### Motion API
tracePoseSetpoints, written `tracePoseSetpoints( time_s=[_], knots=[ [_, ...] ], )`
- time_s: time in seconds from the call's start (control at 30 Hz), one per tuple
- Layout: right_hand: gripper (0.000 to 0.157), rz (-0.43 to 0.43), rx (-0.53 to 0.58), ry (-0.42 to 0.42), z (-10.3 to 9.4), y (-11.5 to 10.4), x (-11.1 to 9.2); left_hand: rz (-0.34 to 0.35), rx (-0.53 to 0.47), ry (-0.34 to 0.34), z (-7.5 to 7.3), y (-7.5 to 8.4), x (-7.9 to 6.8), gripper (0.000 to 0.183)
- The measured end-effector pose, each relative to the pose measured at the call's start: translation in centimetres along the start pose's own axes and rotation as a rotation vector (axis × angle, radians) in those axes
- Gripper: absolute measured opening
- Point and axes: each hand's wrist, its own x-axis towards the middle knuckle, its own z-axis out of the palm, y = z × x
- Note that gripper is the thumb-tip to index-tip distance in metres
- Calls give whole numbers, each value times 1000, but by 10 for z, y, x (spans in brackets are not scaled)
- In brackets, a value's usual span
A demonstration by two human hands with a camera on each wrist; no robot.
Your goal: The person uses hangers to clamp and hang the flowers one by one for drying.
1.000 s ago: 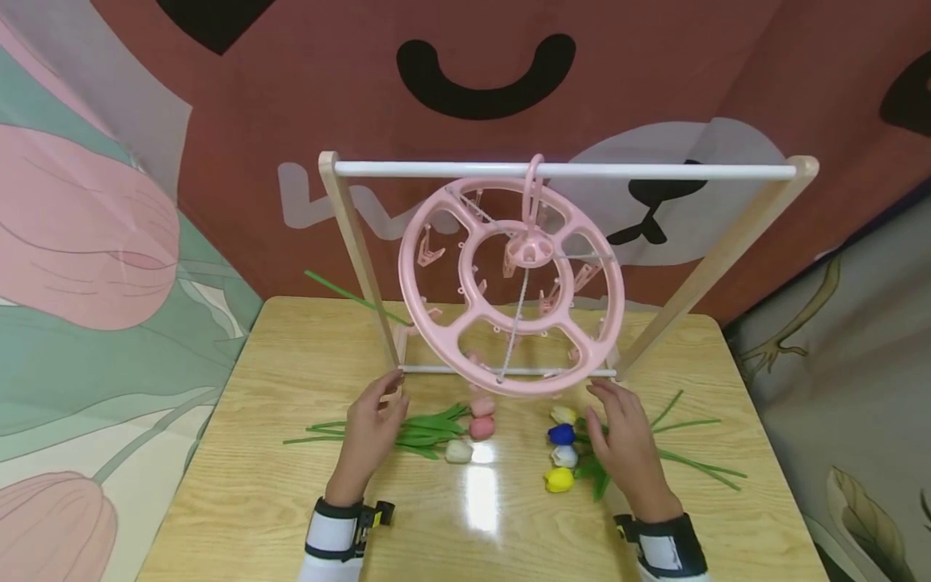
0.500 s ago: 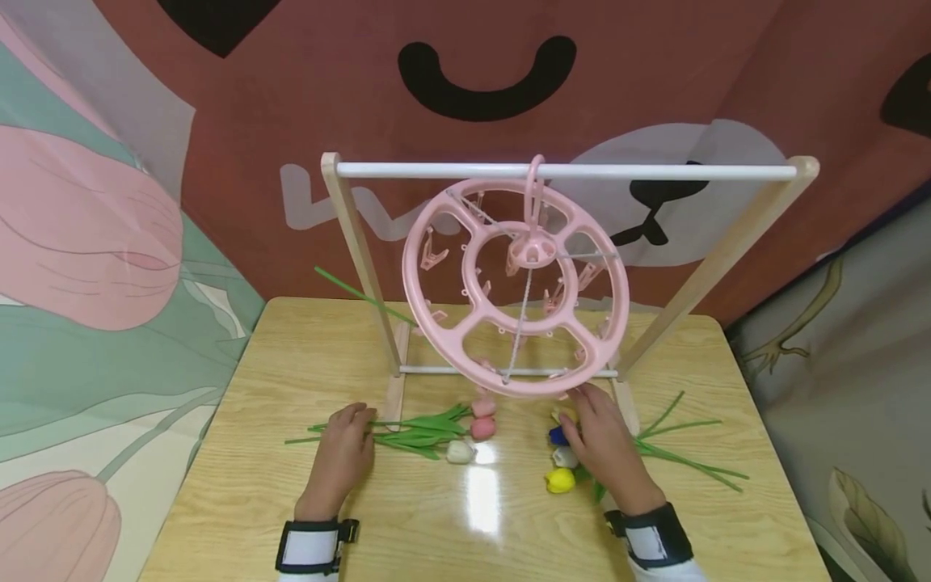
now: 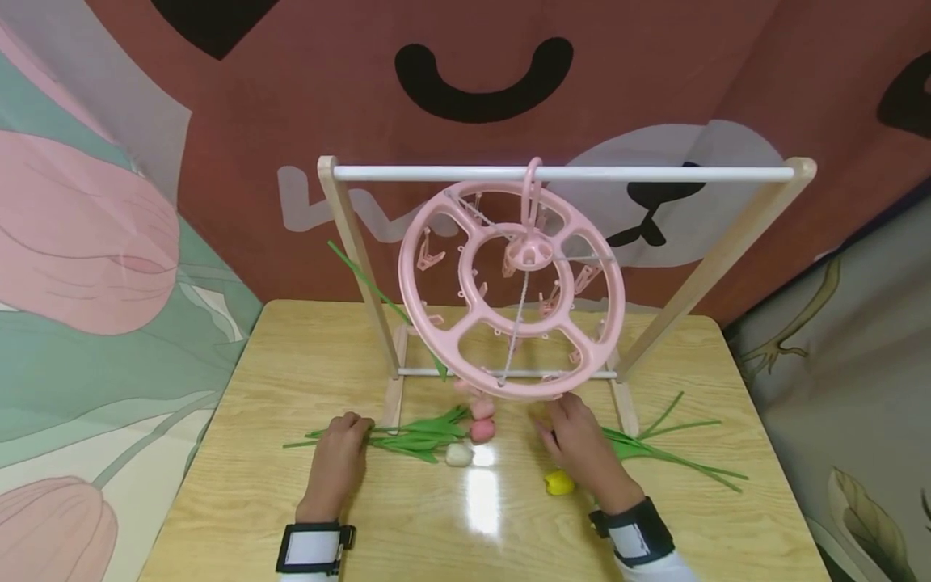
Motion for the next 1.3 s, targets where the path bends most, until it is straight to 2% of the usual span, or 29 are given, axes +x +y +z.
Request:
tracePoseSetpoints(
  time_s=[0.1,0.2,0.4,0.63,0.8,0.9,1.03,1.3],
  knots=[
    [59,-31,-14,2,6,-5,2,-1,41,7,1,-1,1,19],
    [60,-47,2,-4,9,-12,4,25,55,33,0,0,2,20],
    [68,-64,68,-32,13,-26,11,147,54,100,-8,11,6,27],
    [38,-137,79,-45,17,-39,22,216,87,98,-19,35,12,27],
    [39,-159,41,-100,17,-45,24,270,109,106,-27,53,15,27],
    [36,-177,10,-141,15,-47,23,300,112,114,-31,62,17,28],
    [29,-198,-33,-155,13,-45,22,321,117,118,-36,72,20,28],
    [20,-111,-27,-227,6,-42,22,351,111,139,-45,78,23,29]
  ],
)
